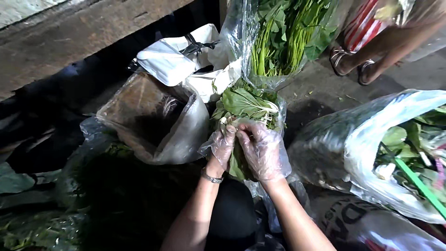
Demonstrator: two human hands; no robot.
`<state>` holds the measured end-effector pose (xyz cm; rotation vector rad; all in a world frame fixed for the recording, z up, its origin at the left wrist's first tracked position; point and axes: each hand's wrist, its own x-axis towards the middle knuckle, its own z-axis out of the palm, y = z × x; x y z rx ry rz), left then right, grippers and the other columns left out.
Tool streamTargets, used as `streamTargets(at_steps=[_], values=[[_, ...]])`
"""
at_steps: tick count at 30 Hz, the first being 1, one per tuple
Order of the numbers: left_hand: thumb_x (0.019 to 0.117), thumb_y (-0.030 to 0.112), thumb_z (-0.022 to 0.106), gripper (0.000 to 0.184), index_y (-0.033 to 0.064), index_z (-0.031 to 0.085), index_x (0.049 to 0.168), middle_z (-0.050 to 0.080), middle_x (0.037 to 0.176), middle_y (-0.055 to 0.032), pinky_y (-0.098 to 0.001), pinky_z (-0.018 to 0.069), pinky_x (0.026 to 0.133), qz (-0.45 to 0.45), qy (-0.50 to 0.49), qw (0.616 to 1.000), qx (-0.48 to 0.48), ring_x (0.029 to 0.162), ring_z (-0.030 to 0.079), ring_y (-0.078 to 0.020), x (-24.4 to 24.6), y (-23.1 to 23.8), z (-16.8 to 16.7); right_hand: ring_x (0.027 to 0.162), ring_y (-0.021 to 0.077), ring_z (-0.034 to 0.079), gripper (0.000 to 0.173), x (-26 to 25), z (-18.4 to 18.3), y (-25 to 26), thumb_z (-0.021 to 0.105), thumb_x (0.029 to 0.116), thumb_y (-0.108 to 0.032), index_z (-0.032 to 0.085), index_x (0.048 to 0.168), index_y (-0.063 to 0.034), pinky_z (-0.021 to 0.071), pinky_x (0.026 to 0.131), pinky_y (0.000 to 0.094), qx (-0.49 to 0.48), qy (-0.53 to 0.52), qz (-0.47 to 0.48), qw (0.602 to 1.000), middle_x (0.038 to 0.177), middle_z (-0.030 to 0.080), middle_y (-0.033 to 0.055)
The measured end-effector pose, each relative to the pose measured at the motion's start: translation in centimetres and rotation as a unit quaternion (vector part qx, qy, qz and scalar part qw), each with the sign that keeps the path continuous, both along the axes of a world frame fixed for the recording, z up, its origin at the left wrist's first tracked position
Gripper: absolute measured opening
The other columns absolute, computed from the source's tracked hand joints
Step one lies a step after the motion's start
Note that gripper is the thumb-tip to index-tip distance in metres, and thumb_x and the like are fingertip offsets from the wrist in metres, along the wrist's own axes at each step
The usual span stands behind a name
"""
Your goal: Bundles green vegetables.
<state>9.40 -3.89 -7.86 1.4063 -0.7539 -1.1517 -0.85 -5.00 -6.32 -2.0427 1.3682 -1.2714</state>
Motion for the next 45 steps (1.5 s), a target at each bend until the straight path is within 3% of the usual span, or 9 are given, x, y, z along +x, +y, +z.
streamTargets(at_steps=[3, 11, 14, 17, 21, 24, 35, 38, 45], values=[[0.1092, 0.033, 0.039, 0.035, 0.005, 0.057, 0.12, 0.063, 0.095, 0.0, -0.0226, 0.0538, 0.081, 0.008, 0.082, 0.996, 0.018, 0.089, 0.061, -0.0024, 0.2, 0.0, -0.8, 0.097, 0.0278, 0.071, 0.035, 0.1, -0.8, 1.0, 0.075, 0.0861, -0.015, 0.074, 0.12, -0.0045, 0.0564, 0.088, 0.046, 0.041, 0.003, 0.024, 0.999, 0.104, 0.075, 0.0142], [0.1057, 0.044, 0.044, 0.05, -0.0002, 0.056, 0.126, 0.063, 0.103, -0.0005, -0.0193, 0.051, 0.088, -0.021, 0.037, 0.999, -0.02, 0.097, 0.059, 0.0011, -0.1, -0.1, -1.3, 0.093, 0.0128, 0.073, 0.036, 0.5, -2.8, 1.0, 0.077, 0.0818, -0.004, 0.068, 0.114, 0.0081, 0.0605, 0.084, 0.028, -0.001, -0.167, -0.007, 0.986, 0.102, 0.074, 0.0148], [0.0761, 0.076, 0.069, 0.094, 0.0008, 0.052, 0.128, 0.063, 0.1, 0.0078, -0.0159, 0.0521, 0.084, -0.06, 0.054, 0.994, -0.074, 0.093, 0.06, 0.0058, 0.3, 0.3, -2.0, 0.095, 0.0139, 0.073, 0.028, 1.3, -3.5, 0.9, 0.079, 0.0815, -0.005, 0.072, 0.106, 0.0073, 0.0591, 0.087, 0.0276, -0.012, -0.185, -0.021, 0.982, 0.101, 0.075, 0.0157], [0.0544, 0.067, 0.09, 0.09, 0.0093, 0.061, 0.117, 0.071, 0.095, 0.0073, -0.0214, 0.0581, 0.078, -0.069, 0.155, 0.982, -0.076, 0.086, 0.068, -0.0008, 1.0, 0.4, -2.6, 0.108, 0.0255, 0.068, 0.025, 2.3, -3.3, 1.5, 0.072, 0.0874, -0.007, 0.072, 0.109, 0.0056, 0.056, 0.096, 0.0362, 0.005, -0.161, -0.021, 0.987, 0.112, 0.069, 0.0231], [0.0821, 0.056, 0.076, 0.061, 0.0105, 0.065, 0.121, 0.075, 0.112, -0.0043, -0.0301, 0.0605, 0.085, -0.106, 0.263, 0.957, -0.061, 0.102, 0.072, -0.0148, 2.4, 0.3, -2.6, 0.106, 0.036, 0.069, 0.03, 3.4, -1.3, 2.4, 0.058, 0.091, -0.006, 0.076, 0.114, 0.0015, 0.0523, 0.096, 0.0495, 0.09, -0.066, 0.023, 0.994, 0.108, 0.074, 0.0222], [0.1049, 0.027, 0.048, 0.025, 0.0122, 0.066, 0.098, 0.073, 0.085, -0.0002, -0.0251, 0.0615, 0.072, -0.022, 0.29, 0.953, -0.09, 0.081, 0.072, -0.0082, 2.8, -0.1, -2.9, 0.108, 0.0186, 0.068, 0.042, 2.1, -1.2, 1.0, 0.05, 0.0947, -0.01, 0.061, 0.131, 0.009, 0.0526, 0.097, 0.0357, 0.178, -0.164, 0.145, 0.959, 0.116, 0.072, 0.0171], [0.0938, 0.005, 0.054, 0.015, 0.0053, 0.058, 0.108, 0.065, 0.069, 0.0043, -0.023, 0.0581, 0.061, -0.033, -0.008, 0.998, -0.047, 0.06, 0.064, -0.0069, 4.9, -1.9, -2.0, 0.12, 0.0318, 0.064, 0.036, -10.3, -8.7, -10.2, 0.062, 0.0961, -0.005, 0.064, 0.131, 0.0013, 0.0488, 0.104, 0.0486, 0.272, -0.104, -0.207, 0.934, 0.129, 0.066, 0.0224], [0.0931, 0.003, 0.057, 0.013, 0.0053, 0.058, 0.105, 0.065, 0.068, 0.0051, -0.0219, 0.0581, 0.06, -0.034, -0.025, 0.998, -0.044, 0.06, 0.064, -0.0061, 4.2, -2.0, -1.7, 0.128, 0.0454, 0.055, 0.067, -10.1, -8.3, -12.8, 0.075, 0.0872, -0.016, 0.052, 0.15, -0.025, 0.0481, 0.1, 0.0627, 0.362, 0.095, -0.147, 0.916, 0.15, 0.046, 0.0275], [0.0901, 0.012, 0.067, 0.056, -0.0023, 0.047, 0.14, 0.069, 0.119, -0.0095, -0.026, 0.0572, 0.072, -0.147, -0.133, 0.98, 0.013, 0.083, 0.068, -0.0092, 2.6, -2.0, -4.0, 0.111, 0.0367, 0.068, 0.042, -11.5, -6.7, -13.1, 0.077, 0.0882, -0.028, 0.069, 0.127, -0.014, 0.0491, 0.097, 0.0639, 0.306, 0.138, -0.057, 0.94, 0.119, 0.072, 0.017]])
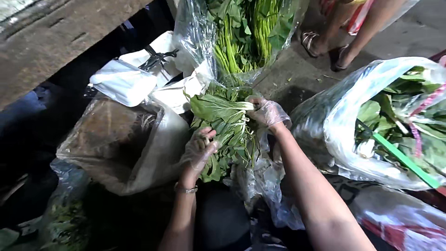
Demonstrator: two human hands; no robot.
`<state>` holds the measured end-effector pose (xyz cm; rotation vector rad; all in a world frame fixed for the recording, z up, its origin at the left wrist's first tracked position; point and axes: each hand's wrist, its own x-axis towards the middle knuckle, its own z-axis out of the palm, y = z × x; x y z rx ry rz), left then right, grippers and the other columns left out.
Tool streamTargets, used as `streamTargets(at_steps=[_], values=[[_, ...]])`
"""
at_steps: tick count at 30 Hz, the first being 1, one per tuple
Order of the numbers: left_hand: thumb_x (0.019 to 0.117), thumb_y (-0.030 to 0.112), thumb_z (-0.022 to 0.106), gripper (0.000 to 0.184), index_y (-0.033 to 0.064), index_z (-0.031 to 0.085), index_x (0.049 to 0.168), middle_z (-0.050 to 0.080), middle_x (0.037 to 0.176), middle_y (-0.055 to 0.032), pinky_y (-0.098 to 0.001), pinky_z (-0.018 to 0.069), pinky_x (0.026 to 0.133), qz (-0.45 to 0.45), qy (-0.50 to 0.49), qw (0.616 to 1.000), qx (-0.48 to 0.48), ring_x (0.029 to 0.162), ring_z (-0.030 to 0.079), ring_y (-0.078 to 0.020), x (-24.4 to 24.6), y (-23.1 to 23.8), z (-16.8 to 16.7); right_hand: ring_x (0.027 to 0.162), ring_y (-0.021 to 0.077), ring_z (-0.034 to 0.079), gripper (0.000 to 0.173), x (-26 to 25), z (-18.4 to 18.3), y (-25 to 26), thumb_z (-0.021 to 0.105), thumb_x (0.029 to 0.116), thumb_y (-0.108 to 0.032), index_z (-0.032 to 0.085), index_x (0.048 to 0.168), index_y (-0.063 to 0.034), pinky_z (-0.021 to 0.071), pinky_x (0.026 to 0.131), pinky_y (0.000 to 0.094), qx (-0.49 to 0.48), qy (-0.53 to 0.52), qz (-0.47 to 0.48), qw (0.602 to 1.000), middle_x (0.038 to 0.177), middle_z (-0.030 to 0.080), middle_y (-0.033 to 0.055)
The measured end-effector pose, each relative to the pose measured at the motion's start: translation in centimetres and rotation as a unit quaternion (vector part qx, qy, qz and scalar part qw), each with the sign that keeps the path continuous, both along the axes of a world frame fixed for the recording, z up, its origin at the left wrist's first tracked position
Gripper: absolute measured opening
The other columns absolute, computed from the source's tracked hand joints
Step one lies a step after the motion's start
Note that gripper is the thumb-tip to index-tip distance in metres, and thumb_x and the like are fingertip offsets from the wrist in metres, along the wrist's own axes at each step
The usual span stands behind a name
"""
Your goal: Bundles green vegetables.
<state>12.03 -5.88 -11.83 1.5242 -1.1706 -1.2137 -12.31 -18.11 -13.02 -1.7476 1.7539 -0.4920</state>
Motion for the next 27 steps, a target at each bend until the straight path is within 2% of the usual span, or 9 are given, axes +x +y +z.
streamTargets(at_steps=[4, 8, 10, 13, 16, 19, 22, 24, 27], values=[[0.0912, 0.007, 0.067, 0.053, -0.0007, 0.047, 0.14, 0.068, 0.119, -0.0091, -0.025, 0.0559, 0.07, 0.0, 0.019, 0.999, 0.027, 0.081, 0.066, -0.0093, -0.7, -0.1, 0.2, 0.098, 0.0249, 0.069, 0.038, 0.4, 1.3, 0.6, 0.075, 0.0881, -0.013, 0.066, 0.121, 0.0025, 0.0561, 0.091, 0.0452, -0.066, -0.219, -0.03, 0.973, 0.113, 0.07, 0.0188], [0.092, 0.006, 0.067, 0.045, -0.0014, 0.052, 0.134, 0.069, 0.117, -0.0087, -0.025, 0.0574, 0.071, 0.033, 0.036, 0.999, 0.014, 0.081, 0.067, -0.0096, -0.4, 0.2, 0.2, 0.077, 0.0137, 0.071, 0.03, 2.3, 3.9, 0.7, 0.066, 0.0958, -0.008, 0.061, 0.122, 0.0037, 0.0627, 0.071, 0.0316, -0.073, -0.437, -0.112, 0.889, 0.096, 0.071, 0.01], [0.0913, 0.005, 0.067, 0.047, -0.0021, 0.051, 0.134, 0.069, 0.116, -0.0091, -0.0253, 0.0571, 0.072, 0.037, 0.037, 0.999, 0.011, 0.082, 0.067, -0.0098, -0.2, 0.2, 0.3, 0.078, 0.0137, 0.07, 0.033, 2.4, 6.3, 1.2, 0.062, 0.0988, -0.008, 0.057, 0.13, 0.0015, 0.0622, 0.07, 0.0303, -0.072, -0.478, -0.126, 0.866, 0.099, 0.069, 0.0091], [0.0912, 0.004, 0.068, 0.048, -0.0034, 0.051, 0.135, 0.07, 0.115, -0.0094, -0.0254, 0.0576, 0.073, 0.035, 0.033, 0.999, 0.002, 0.082, 0.068, -0.0091, 0.0, 0.2, 0.4, 0.085, 0.0123, 0.07, 0.036, 1.3, 9.6, 2.8, 0.062, 0.096, -0.004, 0.057, 0.131, 0.0024, 0.0619, 0.075, 0.0307, -0.16, -0.465, -0.104, 0.865, 0.112, 0.069, 0.008], [0.0909, 0.009, 0.067, 0.041, -0.0047, 0.053, 0.127, 0.069, 0.094, -0.0046, -0.0262, 0.0579, 0.073, 0.072, 0.064, 0.995, -0.034, 0.077, 0.066, -0.0087, 1.0, 0.7, 1.1, 0.095, 0.0043, 0.066, 0.045, -2.4, 13.0, 5.6, 0.065, 0.0938, -0.008, 0.049, 0.135, 0.0032, 0.0586, 0.081, 0.0257, -0.316, -0.411, -0.033, 0.854, 0.123, 0.065, -0.0001], [0.0854, 0.027, 0.073, 0.046, 0.004, 0.058, 0.122, 0.071, 0.083, 0.0018, -0.0302, 0.0617, 0.074, 0.071, 0.166, 0.978, -0.102, 0.075, 0.07, -0.0107, 2.1, 1.8, 2.1, 0.111, 0.0037, 0.063, 0.043, -5.2, 16.7, 9.3, 0.068, 0.0941, -0.015, 0.051, 0.132, -0.0029, 0.0559, 0.095, 0.0265, -0.393, -0.323, 0.008, 0.861, 0.125, 0.064, -0.0068], [0.0803, 0.051, 0.081, 0.071, 0.0071, 0.059, 0.132, 0.077, 0.102, -0.005, -0.0377, 0.0634, 0.083, -0.041, 0.291, 0.946, -0.14, 0.088, 0.075, -0.0203, 0.9, 2.4, 2.8, 0.104, 0.0077, 0.066, 0.041, -4.0, 16.7, 12.6, 0.073, 0.0925, -0.028, 0.063, 0.124, -0.004, 0.0574, 0.091, 0.0303, -0.355, -0.135, 0.052, 0.923, 0.117, 0.068, 0.0024], [0.0823, 0.052, 0.079, 0.08, 0.0024, 0.053, 0.14, 0.073, 0.119, -0.0116, -0.0416, 0.0617, 0.091, -0.114, 0.31, 0.933, -0.144, 0.103, 0.074, -0.026, -0.8, 2.4, 3.2, 0.092, 0.0241, 0.071, 0.037, -0.1, 14.3, 13.6, 0.074, 0.0878, -0.027, 0.07, 0.118, -0.0047, 0.0583, 0.081, 0.0489, -0.295, -0.025, 0.045, 0.954, 0.106, 0.073, 0.0136], [0.0843, 0.046, 0.077, 0.078, 0.0, 0.053, 0.143, 0.066, 0.133, -0.0066, -0.0326, 0.0555, 0.098, -0.143, 0.248, 0.944, -0.164, 0.115, 0.066, -0.0143, -3.0, 2.5, 3.9, 0.093, 0.0317, 0.072, 0.035, 4.3, 10.7, 14.1, 0.078, 0.0871, -0.024, 0.074, 0.117, -0.0066, 0.0584, 0.082, 0.0552, -0.22, -0.049, 0.054, 0.973, 0.103, 0.074, 0.0165]])
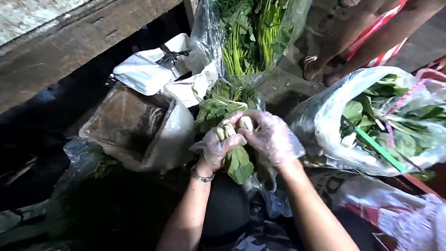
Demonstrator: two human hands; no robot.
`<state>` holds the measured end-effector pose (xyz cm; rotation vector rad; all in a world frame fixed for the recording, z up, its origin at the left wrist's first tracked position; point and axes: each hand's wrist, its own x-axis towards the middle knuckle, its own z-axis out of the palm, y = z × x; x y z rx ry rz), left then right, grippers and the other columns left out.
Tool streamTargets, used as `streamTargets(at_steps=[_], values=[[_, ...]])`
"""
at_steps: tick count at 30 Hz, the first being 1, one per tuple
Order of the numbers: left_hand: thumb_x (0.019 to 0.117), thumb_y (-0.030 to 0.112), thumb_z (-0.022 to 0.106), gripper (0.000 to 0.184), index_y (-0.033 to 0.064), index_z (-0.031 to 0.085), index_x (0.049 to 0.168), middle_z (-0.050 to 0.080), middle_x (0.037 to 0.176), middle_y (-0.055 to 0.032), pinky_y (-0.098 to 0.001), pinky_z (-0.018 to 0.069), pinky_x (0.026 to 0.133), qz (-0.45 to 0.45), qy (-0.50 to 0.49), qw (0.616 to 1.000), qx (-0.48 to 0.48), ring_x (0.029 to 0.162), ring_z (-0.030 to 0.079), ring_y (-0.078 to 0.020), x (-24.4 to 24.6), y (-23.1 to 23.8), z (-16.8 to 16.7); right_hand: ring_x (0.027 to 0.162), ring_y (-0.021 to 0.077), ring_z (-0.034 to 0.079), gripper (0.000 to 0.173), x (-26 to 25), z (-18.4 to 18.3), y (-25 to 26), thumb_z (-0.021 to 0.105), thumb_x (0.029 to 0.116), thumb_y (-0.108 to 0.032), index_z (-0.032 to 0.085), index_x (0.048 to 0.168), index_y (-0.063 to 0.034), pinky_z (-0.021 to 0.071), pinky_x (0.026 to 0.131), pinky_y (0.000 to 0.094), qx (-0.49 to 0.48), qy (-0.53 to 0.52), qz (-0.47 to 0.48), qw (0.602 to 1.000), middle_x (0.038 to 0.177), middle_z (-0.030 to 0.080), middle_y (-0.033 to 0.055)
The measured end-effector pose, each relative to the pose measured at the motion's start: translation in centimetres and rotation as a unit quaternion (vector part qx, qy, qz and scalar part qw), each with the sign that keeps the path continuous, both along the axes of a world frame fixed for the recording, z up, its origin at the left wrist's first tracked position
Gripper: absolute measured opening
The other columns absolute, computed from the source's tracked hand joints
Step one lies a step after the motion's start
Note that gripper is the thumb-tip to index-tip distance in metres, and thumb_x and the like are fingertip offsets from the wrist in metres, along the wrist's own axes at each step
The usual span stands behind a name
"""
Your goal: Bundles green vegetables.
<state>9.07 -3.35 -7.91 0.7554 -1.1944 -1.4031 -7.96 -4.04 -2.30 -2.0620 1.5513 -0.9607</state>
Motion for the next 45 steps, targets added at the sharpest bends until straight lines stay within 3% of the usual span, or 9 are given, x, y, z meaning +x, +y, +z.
streamTargets(at_steps=[7, 20, 23, 26, 29, 31, 35, 40, 45], values=[[0.0846, 0.035, 0.079, 0.072, 0.0015, 0.052, 0.143, 0.065, 0.131, -0.0002, -0.0251, 0.0543, 0.095, 0.029, -0.039, 0.999, 0.017, 0.112, 0.064, -0.0051, -0.3, 0.4, -0.2, 0.087, 0.0131, 0.068, 0.031, 0.7, -2.2, 0.4, 0.076, 0.0884, -0.02, 0.072, 0.111, 0.0007, 0.0573, 0.079, 0.0305, 0.093, -0.21, 0.029, 0.973, 0.101, 0.072, 0.0116], [0.0789, 0.032, 0.086, 0.061, 0.0097, 0.059, 0.129, 0.071, 0.108, 0.0078, -0.0216, 0.058, 0.084, 0.0, -0.07, 0.998, -0.005, 0.096, 0.067, -0.0011, 0.5, 0.1, -1.2, 0.067, 0.0008, 0.062, 0.015, -0.2, -1.7, -0.6, 0.056, 0.1002, -0.005, 0.066, 0.108, 0.004, 0.056, 0.063, 0.0179, 0.174, -0.262, 0.12, 0.942, 0.091, 0.066, 0.005], [0.0798, 0.026, 0.082, 0.055, 0.0053, 0.059, 0.124, 0.068, 0.099, 0.0066, -0.0194, 0.0565, 0.08, 0.034, -0.221, 0.975, 0.001, 0.089, 0.065, 0.002, 0.4, 0.6, -0.4, 0.077, 0.0105, 0.064, 0.025, 0.0, 0.0, -1.0, 0.061, 0.1003, -0.018, 0.066, 0.114, 0.0019, 0.0556, 0.072, 0.0294, 0.176, -0.16, 0.135, 0.962, 0.097, 0.067, 0.0096], [0.0885, 0.014, 0.077, 0.039, -0.0082, 0.065, 0.119, 0.068, 0.107, -0.0235, -0.0453, 0.0499, 0.093, 0.007, -0.497, 0.859, 0.127, 0.101, 0.064, -0.0289, -0.5, 1.6, 2.4, 0.1, 0.0312, 0.069, 0.056, 1.9, 1.8, -1.3, 0.067, 0.0936, -0.053, 0.065, 0.13, -0.0101, 0.0559, 0.085, 0.0544, 0.163, 0.092, 0.13, 0.974, 0.114, 0.068, 0.0156], [0.0912, 0.012, 0.074, 0.036, -0.0109, 0.065, 0.117, 0.067, 0.113, -0.0296, -0.0508, 0.0465, 0.099, 0.035, -0.539, 0.833, 0.118, 0.11, 0.062, -0.0375, -1.0, 1.7, 2.8, 0.105, 0.0369, 0.068, 0.049, 3.3, 2.3, -2.3, 0.061, 0.0979, -0.053, 0.068, 0.127, -0.0144, 0.0542, 0.083, 0.0576, 0.142, 0.198, 0.151, 0.958, 0.118, 0.067, 0.018], [0.0879, 0.019, 0.077, 0.04, -0.0073, 0.066, 0.116, 0.069, 0.106, -0.0237, -0.0473, 0.0513, 0.091, 0.019, -0.494, 0.869, 0.022, 0.102, 0.066, -0.0305, 0.3, 1.5, 2.7, 0.098, 0.0346, 0.068, 0.036, 3.1, 1.2, -3.6, 0.063, 0.0986, -0.039, 0.07, 0.114, -0.0074, 0.0539, 0.081, 0.0545, 0.099, 0.136, 0.213, 0.963, 0.106, 0.068, 0.0179], [0.0787, 0.055, 0.08, 0.047, 0.0239, 0.071, 0.113, 0.073, 0.1, 0.0166, -0.0159, 0.0565, 0.081, -0.127, -0.125, 0.983, -0.052, 0.092, 0.067, 0.0069, 4.5, 0.4, 0.6, 0.091, 0.0247, 0.069, 0.018, 2.9, 0.6, -3.9, 0.068, 0.0942, -0.019, 0.073, 0.104, -0.0046, 0.0565, 0.081, 0.0464, 0.058, 0.052, 0.316, 0.946, 0.097, 0.071, 0.0117], [0.0952, 0.032, 0.066, 0.023, 0.0229, 0.077, 0.114, 0.075, 0.11, 0.0135, -0.0108, 0.0506, 0.093, -0.154, 0.174, 0.972, -0.039, 0.103, 0.066, 0.0074, 6.8, 1.6, -2.0, 0.091, 0.0269, 0.07, 0.021, 6.3, 0.8, -2.3, 0.068, 0.0956, -0.022, 0.074, 0.107, -0.0049, 0.0552, 0.081, 0.0502, 0.059, 0.007, 0.327, 0.943, 0.099, 0.071, 0.0131], [0.0927, 0.019, 0.067, 0.011, 0.0223, 0.078, 0.092, 0.076, 0.09, 0.0107, -0.012, 0.0542, 0.079, 0.009, 0.109, 0.993, 0.049, 0.084, 0.068, 0.0046, 7.9, 3.8, -3.3, 0.111, 0.0346, 0.065, 0.038, 8.8, 1.7, -3.6, 0.058, 0.1031, -0.037, 0.067, 0.131, -0.0117, 0.052, 0.091, 0.0541, 0.123, 0.145, 0.368, 0.91, 0.129, 0.064, 0.0173]])
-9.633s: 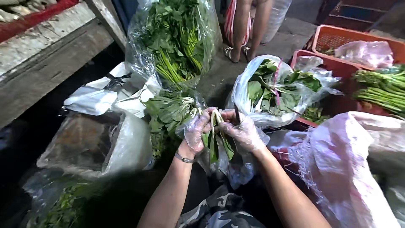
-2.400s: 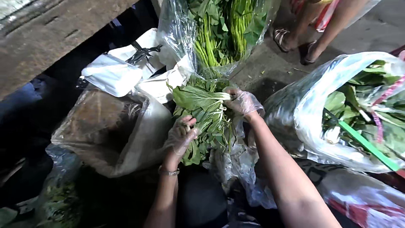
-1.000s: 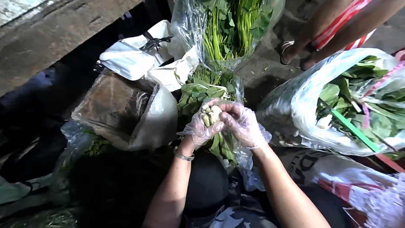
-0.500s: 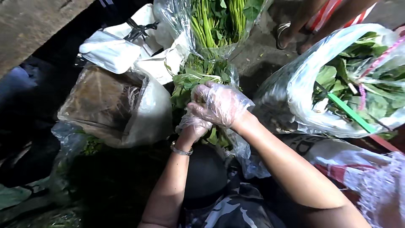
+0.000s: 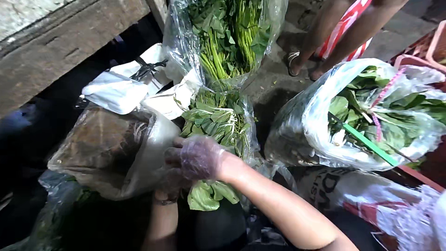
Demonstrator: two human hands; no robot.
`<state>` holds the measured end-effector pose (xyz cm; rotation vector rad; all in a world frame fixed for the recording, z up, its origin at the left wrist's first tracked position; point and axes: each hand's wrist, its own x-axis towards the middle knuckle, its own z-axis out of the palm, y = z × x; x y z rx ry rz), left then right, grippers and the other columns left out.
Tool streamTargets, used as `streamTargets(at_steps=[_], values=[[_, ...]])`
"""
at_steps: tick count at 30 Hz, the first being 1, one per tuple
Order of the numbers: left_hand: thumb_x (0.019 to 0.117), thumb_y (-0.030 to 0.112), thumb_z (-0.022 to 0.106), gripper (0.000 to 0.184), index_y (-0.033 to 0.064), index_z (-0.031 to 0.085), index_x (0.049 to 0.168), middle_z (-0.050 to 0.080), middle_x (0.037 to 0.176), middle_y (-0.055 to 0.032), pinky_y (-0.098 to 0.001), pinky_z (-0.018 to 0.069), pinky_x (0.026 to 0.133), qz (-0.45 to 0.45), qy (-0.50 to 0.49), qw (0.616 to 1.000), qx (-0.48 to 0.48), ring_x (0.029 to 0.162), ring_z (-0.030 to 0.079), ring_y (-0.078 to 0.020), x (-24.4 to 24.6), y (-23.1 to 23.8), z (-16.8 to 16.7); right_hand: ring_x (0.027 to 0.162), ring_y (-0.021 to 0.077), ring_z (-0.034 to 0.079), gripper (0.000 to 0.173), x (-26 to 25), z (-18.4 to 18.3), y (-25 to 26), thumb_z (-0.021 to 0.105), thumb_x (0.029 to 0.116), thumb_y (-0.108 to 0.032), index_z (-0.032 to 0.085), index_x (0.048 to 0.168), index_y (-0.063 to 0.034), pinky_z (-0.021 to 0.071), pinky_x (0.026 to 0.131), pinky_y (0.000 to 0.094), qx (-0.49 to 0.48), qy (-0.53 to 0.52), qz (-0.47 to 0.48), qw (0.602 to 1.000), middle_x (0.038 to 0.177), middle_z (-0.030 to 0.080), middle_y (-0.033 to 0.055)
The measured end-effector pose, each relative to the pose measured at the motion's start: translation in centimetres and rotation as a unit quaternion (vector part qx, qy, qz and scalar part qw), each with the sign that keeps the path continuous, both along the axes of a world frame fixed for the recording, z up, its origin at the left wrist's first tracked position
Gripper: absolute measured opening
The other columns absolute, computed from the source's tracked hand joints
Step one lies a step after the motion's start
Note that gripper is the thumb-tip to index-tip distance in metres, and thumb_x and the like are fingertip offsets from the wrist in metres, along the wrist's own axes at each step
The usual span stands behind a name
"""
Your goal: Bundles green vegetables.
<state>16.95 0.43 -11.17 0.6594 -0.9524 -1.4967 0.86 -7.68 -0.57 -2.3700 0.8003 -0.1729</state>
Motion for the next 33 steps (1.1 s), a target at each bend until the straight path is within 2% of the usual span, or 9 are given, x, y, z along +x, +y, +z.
streamTargets(at_steps=[1, 3, 7, 11, 13, 17, 24, 29, 33], values=[[0.0917, 0.027, 0.071, 0.011, 0.0271, 0.078, 0.1, 0.076, 0.096, 0.0139, -0.012, 0.054, 0.083, -0.042, -0.05, 0.998, -0.024, 0.09, 0.068, 0.0058, 0.1, -0.7, 0.2, 0.11, 0.0322, 0.066, 0.041, -0.5, -0.7, -0.5, 0.063, 0.1004, -0.04, 0.067, 0.133, -0.0157, 0.0528, 0.093, 0.0513, -0.029, -0.034, -0.02, 0.999, 0.128, 0.066, 0.0153], [0.083, 0.029, 0.082, 0.031, 0.0229, 0.076, 0.112, 0.077, 0.095, 0.0067, -0.0211, 0.0591, 0.08, -0.072, -0.063, 0.995, -0.029, 0.085, 0.071, -0.0036, -0.1, -2.6, 0.4, 0.105, 0.0319, 0.068, 0.043, -2.7, -1.3, -2.0, 0.071, 0.096, -0.028, 0.067, 0.136, -0.0149, 0.0549, 0.091, 0.0509, -0.052, -0.13, -0.125, 0.982, 0.121, 0.069, 0.0175], [0.0743, 0.027, 0.084, 0.046, 0.017, 0.072, 0.117, 0.075, 0.084, 0.0032, -0.0272, 0.0623, 0.071, 0.025, -0.107, 0.994, 0.015, 0.073, 0.072, -0.0096, 1.0, -3.3, -1.0, 0.117, 0.0349, 0.067, 0.04, -9.9, -5.9, -7.9, 0.059, 0.0998, -0.017, 0.063, 0.139, -0.0173, 0.0498, 0.101, 0.0608, -0.034, -0.022, -0.341, 0.939, 0.13, 0.069, 0.0141], [0.0794, 0.031, 0.084, 0.036, 0.0195, 0.073, 0.111, 0.076, 0.091, 0.0038, -0.0266, 0.0619, 0.076, 0.009, -0.122, 0.992, 0.006, 0.079, 0.073, -0.0091, 1.1, -3.5, -2.1, 0.132, 0.0391, 0.057, 0.055, -12.4, -11.8, -9.7, 0.057, 0.0984, -0.005, 0.052, 0.151, -0.0185, 0.0427, 0.11, 0.0613, 0.052, -0.008, -0.312, 0.949, 0.146, 0.057, 0.0195], [0.0812, 0.037, 0.084, 0.041, 0.0179, 0.071, 0.116, 0.077, 0.094, 0.003, -0.0269, 0.0619, 0.078, -0.011, -0.114, 0.993, 0.0, 0.081, 0.073, -0.0091, 0.9, -4.0, -2.7, 0.132, 0.0368, 0.057, 0.048, -12.0, -12.5, -9.6, 0.056, 0.1003, -0.006, 0.056, 0.147, -0.0133, 0.0413, 0.113, 0.0562, 0.06, -0.038, -0.289, 0.955, 0.144, 0.058, 0.0202], [0.0768, 0.035, 0.087, 0.047, 0.0123, 0.07, 0.114, 0.076, 0.091, -0.0001, -0.0295, 0.0623, 0.077, 0.007, -0.091, 0.994, 0.057, 0.081, 0.073, -0.0123, -0.2, -4.5, -2.5, 0.115, 0.0281, 0.067, 0.027, -11.8, -13.2, -9.3, 0.066, 0.0965, -0.009, 0.072, 0.123, -0.0037, 0.0499, 0.105, 0.0491, 0.073, -0.136, -0.354, 0.922, 0.124, 0.07, 0.0166], [0.0646, 0.047, 0.092, 0.083, 0.004, 0.057, 0.126, 0.077, 0.104, -0.0052, -0.0277, 0.0604, 0.078, -0.036, -0.119, 0.985, 0.12, 0.086, 0.074, -0.0133, -2.2, -6.1, -3.3, 0.09, 0.0144, 0.07, 0.026, -12.6, -11.6, -8.9, 0.062, 0.0977, -0.007, 0.069, 0.119, 0.0042, 0.0582, 0.085, 0.0336, 0.038, -0.275, -0.421, 0.864, 0.113, 0.071, 0.0165], [0.0633, 0.046, 0.094, 0.078, 0.005, 0.062, 0.122, 0.076, 0.093, -0.0032, -0.0297, 0.062, 0.078, -0.015, -0.086, 0.984, 0.153, 0.082, 0.073, -0.0137, -1.8, -6.2, -3.2, 0.096, 0.0062, 0.069, 0.023, -14.9, -6.9, -8.3, 0.053, 0.095, 0.001, 0.067, 0.113, 0.0015, 0.0593, 0.086, 0.028, 0.09, -0.387, -0.235, 0.887, 0.114, 0.072, 0.0033], [0.0599, 0.061, 0.091, 0.083, 0.0079, 0.062, 0.118, 0.073, 0.096, 0.0071, -0.0198, 0.0579, 0.082, 0.029, -0.14, 0.981, 0.13, 0.089, 0.068, -0.0003, -2.5, -5.9, -2.9, 0.106, 0.0133, 0.07, 0.026, -10.7, -4.3, -6.1, 0.052, 0.0934, -0.002, 0.076, 0.104, -0.0019, 0.0557, 0.099, 0.0364, 0.147, -0.274, 0.035, 0.95, 0.11, 0.077, 0.0055]])
